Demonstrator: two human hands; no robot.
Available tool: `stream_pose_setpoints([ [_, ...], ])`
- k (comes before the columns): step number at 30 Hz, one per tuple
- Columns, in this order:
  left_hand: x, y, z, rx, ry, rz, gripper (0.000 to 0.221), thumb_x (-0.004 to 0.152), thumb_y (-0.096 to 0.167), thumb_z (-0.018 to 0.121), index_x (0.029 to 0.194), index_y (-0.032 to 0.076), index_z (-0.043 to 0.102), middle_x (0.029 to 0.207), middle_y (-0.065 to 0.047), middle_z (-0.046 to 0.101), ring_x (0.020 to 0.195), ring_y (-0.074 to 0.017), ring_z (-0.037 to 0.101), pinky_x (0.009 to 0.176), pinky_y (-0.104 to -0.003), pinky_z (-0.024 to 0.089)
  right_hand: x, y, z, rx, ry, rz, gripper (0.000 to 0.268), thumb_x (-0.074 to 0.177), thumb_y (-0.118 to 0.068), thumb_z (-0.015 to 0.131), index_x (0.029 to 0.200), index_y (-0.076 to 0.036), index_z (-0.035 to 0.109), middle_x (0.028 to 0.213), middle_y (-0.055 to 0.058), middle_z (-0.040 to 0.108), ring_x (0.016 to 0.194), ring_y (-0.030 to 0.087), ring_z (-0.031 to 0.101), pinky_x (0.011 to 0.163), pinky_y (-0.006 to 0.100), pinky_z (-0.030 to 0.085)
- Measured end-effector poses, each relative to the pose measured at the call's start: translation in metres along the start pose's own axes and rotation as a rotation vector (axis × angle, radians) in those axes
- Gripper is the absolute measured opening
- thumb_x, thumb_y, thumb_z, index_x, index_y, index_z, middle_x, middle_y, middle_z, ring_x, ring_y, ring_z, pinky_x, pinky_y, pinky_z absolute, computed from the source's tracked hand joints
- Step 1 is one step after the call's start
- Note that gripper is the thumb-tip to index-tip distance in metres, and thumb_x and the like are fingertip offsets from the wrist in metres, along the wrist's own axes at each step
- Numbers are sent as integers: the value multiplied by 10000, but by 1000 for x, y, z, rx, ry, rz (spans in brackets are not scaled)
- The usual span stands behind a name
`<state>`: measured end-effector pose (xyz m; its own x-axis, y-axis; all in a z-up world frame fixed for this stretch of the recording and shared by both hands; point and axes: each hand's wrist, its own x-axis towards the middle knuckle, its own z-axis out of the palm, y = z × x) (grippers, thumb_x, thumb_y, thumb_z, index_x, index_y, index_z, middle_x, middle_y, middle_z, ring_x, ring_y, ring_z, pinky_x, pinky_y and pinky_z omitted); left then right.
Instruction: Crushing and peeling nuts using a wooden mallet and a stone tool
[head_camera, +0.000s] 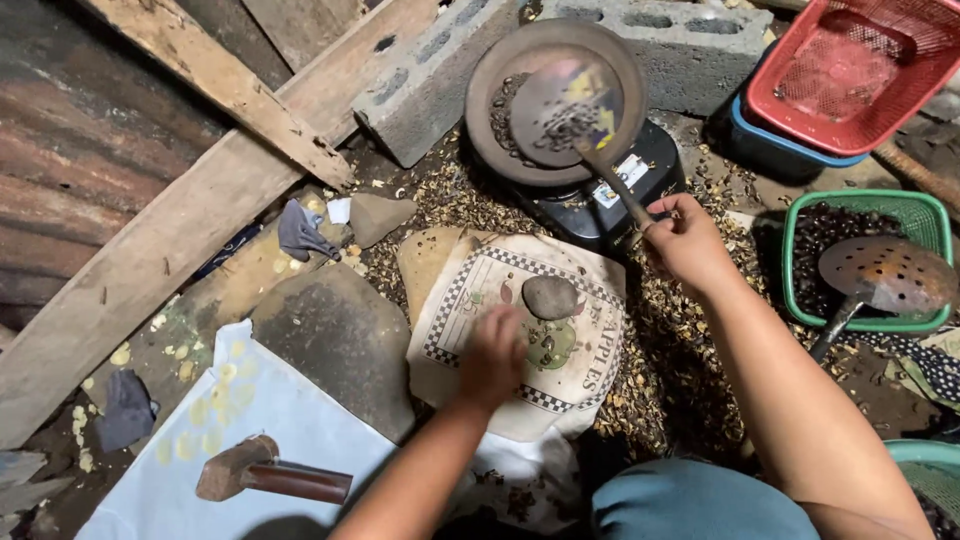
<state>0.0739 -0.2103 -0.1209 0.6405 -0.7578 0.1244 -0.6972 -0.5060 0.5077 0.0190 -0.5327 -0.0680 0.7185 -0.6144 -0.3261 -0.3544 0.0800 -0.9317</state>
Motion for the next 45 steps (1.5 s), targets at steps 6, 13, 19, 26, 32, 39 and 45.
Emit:
stream_pose_setpoints([
  [6,-7,-67,32,57,252,-109,780,917,426,685,1500,-12,410,1537,-295,375,1443,-500,373,1143,-550,411,-8,-7,-17,-221,-59,-44,301,956,-66,642,1250,-13,610,835,147,590,654,234,583,509,357,507],
  [13,-8,-52,23,-75,305,-206,1134,852,726,560,1551,-102,226,1653,-338,157,1489,-503,351,1183,-453,396,-70,-70,-28,-567,-266,-37,299,922,-27,672,1216,-66,631,739,90,602,594,202,553,506,320,420],
  [19,-3,-44,18,110,278,-271,1331,639,541,923,1549,-110,201,1629,-408,116,1426,-535,444,982,-406,572,-111,-88,-12,-1244,-497,-7,348,922,-315,683,1254,-321,579,721,42,818,511,148,759,563,288,689],
  [26,-3,-46,10,-10,298,-36,422,784,175,797,1164,70,646,1228,-106,636,1198,-337,569,1066,-442,460,-7,-62,8,-826,-136,-337,306,995,-36,623,1278,28,526,997,264,712,835,387,709,680,480,582],
  [32,-21,-88,39,112,280,-6,354,873,302,725,1204,228,622,1088,-25,572,1037,-278,635,924,-455,514,-12,-89,58,-800,-143,-410,316,1048,-428,539,1011,-121,606,877,162,590,806,362,635,709,476,545],
  [39,-18,-84,38,66,308,-95,210,874,301,747,1059,212,705,1007,-14,607,986,-277,617,856,-424,511,-43,45,120,-1151,-491,-690,564,824,-263,779,1334,-167,557,1296,223,489,1188,482,559,835,572,621],
  [45,-7,-42,47,62,247,-326,217,788,438,792,963,347,703,1088,57,587,1165,-236,540,1044,-478,368,-64,3,96,-1112,-546,-279,596,964,-382,656,1469,-169,422,1309,306,513,957,464,714,859,604,624],
])
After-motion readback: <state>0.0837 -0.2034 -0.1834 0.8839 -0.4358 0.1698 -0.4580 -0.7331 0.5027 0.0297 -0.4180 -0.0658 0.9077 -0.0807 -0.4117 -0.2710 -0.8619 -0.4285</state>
